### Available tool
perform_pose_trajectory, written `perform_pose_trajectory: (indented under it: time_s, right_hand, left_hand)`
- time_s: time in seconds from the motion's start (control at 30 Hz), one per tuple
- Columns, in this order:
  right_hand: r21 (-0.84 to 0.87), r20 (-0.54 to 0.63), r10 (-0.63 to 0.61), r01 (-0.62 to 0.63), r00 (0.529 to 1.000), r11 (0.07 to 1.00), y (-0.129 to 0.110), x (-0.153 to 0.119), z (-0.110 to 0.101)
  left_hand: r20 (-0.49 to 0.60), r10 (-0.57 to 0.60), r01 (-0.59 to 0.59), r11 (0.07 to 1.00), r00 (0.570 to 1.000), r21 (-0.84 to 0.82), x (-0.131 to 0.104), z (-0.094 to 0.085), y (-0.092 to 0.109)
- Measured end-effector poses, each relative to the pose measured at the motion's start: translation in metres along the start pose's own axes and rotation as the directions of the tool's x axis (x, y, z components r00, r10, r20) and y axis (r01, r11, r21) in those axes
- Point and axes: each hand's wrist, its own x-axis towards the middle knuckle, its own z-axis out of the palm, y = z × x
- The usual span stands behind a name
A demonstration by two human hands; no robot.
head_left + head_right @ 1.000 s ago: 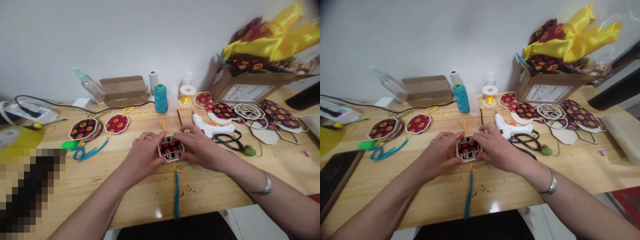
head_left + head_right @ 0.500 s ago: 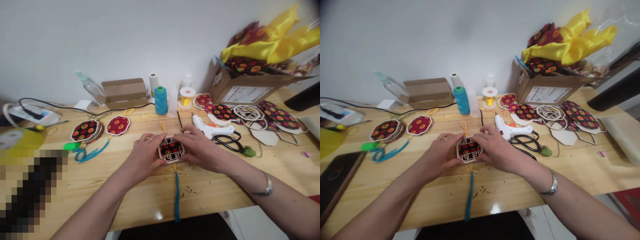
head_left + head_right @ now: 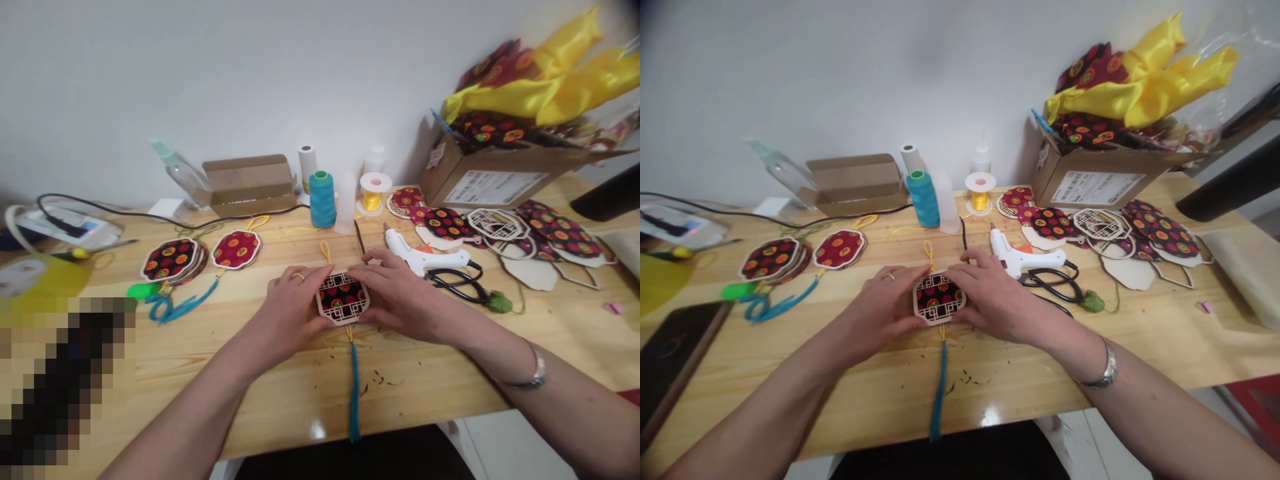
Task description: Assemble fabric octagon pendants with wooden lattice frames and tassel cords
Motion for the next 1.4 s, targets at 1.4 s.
perform_pose_trajectory:
  time_s: [1.4]
  right_hand:
    - [0.863,0.061,0.633,-0.359,0.772,0.355,-0.008,-0.003,-0.014]
  left_hand:
    - [0.173,-0.481,0.297,0.193,0.859,-0.935,-0.003,-0.027,0.010]
